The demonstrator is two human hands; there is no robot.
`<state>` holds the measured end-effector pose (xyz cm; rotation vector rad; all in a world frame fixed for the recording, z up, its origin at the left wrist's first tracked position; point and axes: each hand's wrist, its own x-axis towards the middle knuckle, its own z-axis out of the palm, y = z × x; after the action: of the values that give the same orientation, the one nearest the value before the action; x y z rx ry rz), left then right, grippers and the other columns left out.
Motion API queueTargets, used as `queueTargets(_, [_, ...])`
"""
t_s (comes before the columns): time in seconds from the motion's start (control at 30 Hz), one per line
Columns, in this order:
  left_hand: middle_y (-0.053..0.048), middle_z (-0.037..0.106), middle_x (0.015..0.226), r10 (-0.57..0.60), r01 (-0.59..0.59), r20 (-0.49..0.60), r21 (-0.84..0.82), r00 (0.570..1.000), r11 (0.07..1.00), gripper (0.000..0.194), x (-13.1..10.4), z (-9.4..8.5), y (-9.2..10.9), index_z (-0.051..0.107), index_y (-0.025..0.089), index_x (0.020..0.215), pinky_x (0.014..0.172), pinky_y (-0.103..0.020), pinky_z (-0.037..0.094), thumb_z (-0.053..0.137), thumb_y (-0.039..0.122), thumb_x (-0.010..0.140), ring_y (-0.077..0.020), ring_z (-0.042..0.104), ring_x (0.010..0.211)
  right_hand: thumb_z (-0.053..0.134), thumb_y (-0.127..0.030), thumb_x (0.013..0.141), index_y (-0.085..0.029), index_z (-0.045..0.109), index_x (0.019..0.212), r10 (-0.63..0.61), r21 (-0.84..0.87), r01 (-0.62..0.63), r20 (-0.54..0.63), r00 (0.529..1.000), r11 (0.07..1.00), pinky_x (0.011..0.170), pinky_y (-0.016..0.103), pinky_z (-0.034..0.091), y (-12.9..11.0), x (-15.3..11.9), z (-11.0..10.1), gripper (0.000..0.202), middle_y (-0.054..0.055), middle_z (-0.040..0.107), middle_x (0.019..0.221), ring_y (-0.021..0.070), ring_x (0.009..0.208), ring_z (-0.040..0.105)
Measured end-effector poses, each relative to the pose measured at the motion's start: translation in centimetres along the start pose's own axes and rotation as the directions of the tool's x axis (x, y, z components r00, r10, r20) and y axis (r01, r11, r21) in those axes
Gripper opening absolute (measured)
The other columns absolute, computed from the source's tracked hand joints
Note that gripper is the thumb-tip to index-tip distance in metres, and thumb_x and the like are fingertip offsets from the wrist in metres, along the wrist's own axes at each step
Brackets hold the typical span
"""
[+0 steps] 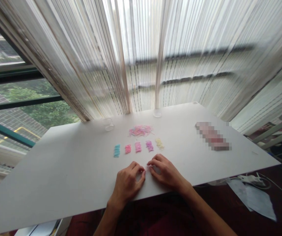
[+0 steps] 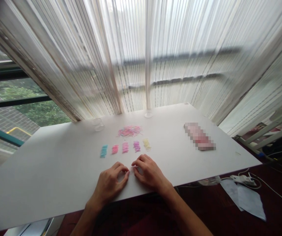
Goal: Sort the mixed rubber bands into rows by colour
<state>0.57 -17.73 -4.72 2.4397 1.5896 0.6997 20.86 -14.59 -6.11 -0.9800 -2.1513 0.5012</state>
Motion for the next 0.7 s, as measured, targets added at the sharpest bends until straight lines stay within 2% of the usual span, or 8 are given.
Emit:
queueTargets(0.3, [0.000, 0.070, 0.092, -0.037, 0.034, -0.040, -0.084, 0.998, 0.996, 0.009, -0.01, -0.41, -0.66, 0.067, 0.024, 0.092, 0.065, -0.025, 0.048, 0.058, 0.027, 0.094, -0.0150, 0.067, 0.074, 0.063, -0.012, 0.091, -0.021, 0.069, 0.102, -0.017, 0.007, 0.017, 0.002, 1.000, 1.000, 0.082, 0.035, 0.055, -0.10, 0.07, -0.22, 0.016, 0.006, 0.064, 0.093, 0.0211, 0.090, 0.062])
queueTargets(0.57, [-0.001, 0.070, 0.094, -0.061, 0.060, -0.003, -0.142, 0.998, 0.988, 0.011, 0.19, -0.36, -0.49, 0.067, 0.023, 0.093, 0.067, -0.025, 0.050, 0.057, 0.026, 0.095, -0.0153, 0.068, 0.078, 0.063, -0.012, 0.092, -0.021, 0.069, 0.096, -0.044, 0.015, 0.044, -0.030, 0.999, 0.999, 0.079, 0.033, 0.055, 0.44, -0.07, 0.21, 0.011, 0.005, 0.064, 0.092, 0.0203, 0.088, 0.062])
queueTargets(0.7, [-0.002, 0.070, 0.099, -0.069, 0.068, -0.001, -0.158, 0.998, 0.985, 0.012, 0.09, -0.20, -0.60, 0.068, 0.024, 0.101, 0.072, -0.027, 0.052, 0.058, 0.029, 0.095, -0.0164, 0.069, 0.083, 0.062, -0.011, 0.093, -0.021, 0.069, 0.096, -0.037, 0.002, 0.037, -0.050, 0.998, 0.999, 0.079, 0.034, 0.056, 0.31, 0.02, 0.17, 0.012, 0.005, 0.064, 0.091, 0.0205, 0.087, 0.063])
